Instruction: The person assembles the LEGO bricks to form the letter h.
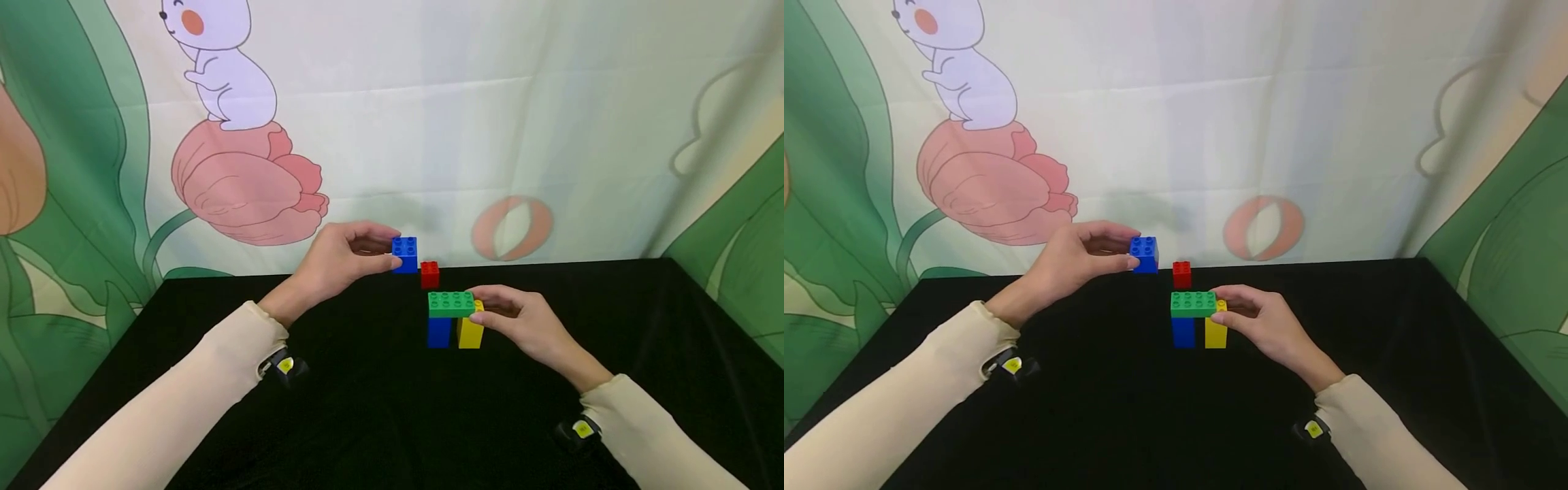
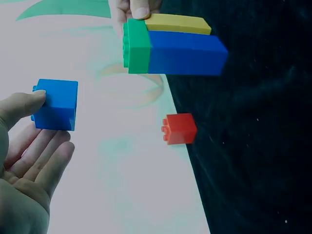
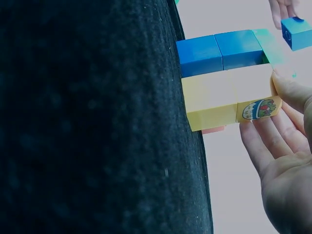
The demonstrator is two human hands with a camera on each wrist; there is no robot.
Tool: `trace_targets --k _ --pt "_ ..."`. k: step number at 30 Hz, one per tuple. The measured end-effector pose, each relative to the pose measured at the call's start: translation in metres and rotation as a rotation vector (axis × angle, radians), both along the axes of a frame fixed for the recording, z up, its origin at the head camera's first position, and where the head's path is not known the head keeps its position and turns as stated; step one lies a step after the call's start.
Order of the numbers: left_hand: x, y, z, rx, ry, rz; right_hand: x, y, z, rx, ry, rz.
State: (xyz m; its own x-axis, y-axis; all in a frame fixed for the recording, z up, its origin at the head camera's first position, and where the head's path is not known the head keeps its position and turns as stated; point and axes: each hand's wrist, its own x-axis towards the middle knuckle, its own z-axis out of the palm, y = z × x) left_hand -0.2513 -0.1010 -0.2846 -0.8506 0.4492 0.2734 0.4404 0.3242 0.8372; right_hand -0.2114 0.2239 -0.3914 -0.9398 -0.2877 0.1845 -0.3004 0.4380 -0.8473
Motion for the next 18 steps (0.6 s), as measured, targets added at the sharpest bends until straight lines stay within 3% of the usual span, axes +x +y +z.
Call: trace_targets --k 18 --pt "0.007 0.018 -0.014 0.071 0.030 -0.015 0.002 -0.002 0.002 -0.008 0.010 -0.006"
